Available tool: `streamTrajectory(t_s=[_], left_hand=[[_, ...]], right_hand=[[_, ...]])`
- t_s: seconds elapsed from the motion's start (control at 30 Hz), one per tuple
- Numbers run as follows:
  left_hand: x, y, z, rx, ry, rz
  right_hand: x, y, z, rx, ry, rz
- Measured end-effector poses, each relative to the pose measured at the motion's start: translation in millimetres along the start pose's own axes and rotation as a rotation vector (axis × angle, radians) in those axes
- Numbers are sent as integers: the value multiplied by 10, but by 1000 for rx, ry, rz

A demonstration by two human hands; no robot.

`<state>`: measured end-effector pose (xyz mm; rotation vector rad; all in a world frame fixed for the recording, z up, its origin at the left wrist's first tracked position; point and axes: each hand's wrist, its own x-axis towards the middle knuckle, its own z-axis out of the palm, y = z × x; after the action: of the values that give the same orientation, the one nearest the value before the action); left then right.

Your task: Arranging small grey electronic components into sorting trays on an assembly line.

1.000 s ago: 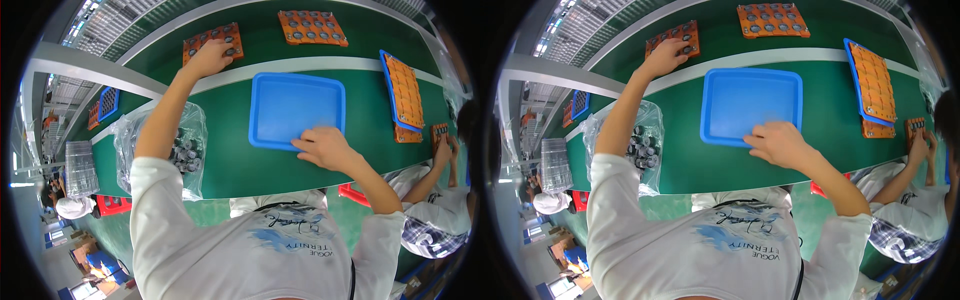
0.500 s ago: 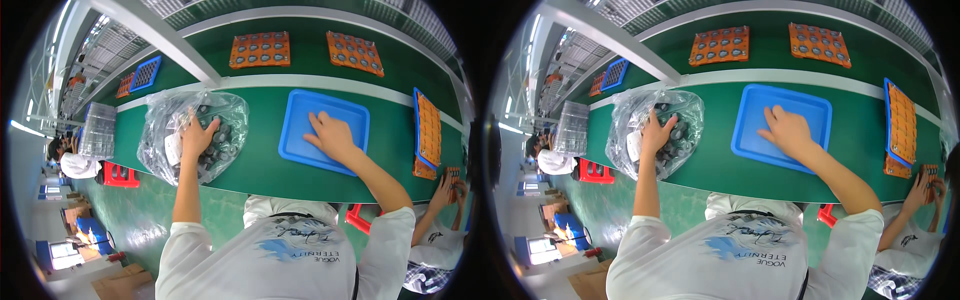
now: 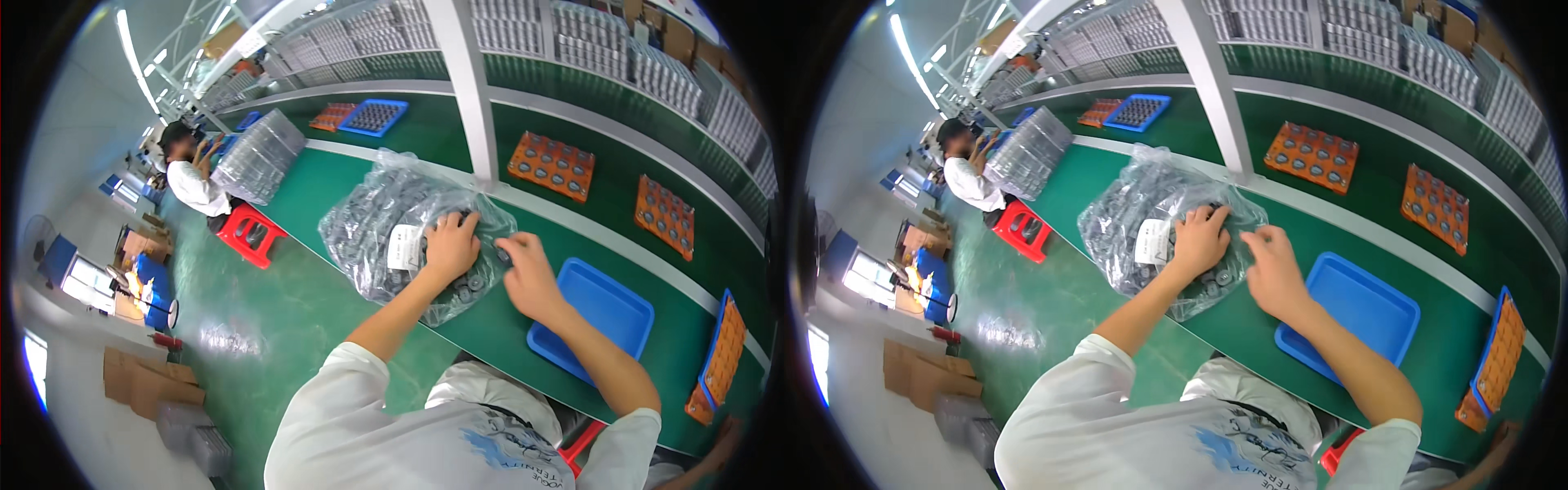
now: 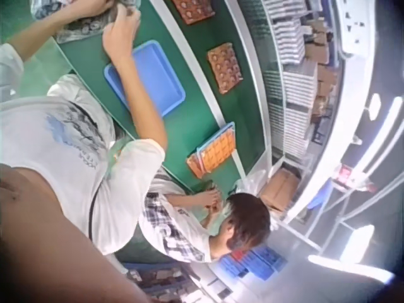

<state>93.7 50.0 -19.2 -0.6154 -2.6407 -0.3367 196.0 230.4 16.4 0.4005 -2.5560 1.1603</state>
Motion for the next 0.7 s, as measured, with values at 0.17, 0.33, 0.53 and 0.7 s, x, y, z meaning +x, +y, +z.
streamTrajectory(t_s=[0.17,0.33,0.53,0.7], left_hand=[[-16,-153,-26,-62,8,-67],[-12,-166,-128,-61,26,-53],[63,-163,-97,-84,-9,-129],[229,-89,-191,-55,-132,-103]], right_hand=[[347,70,682,-348,-21,-147],[257,160,613,-473,-82,-179],[148,59,558,-234,-184,-238],[109,-129,507,-195,-206,-278]])
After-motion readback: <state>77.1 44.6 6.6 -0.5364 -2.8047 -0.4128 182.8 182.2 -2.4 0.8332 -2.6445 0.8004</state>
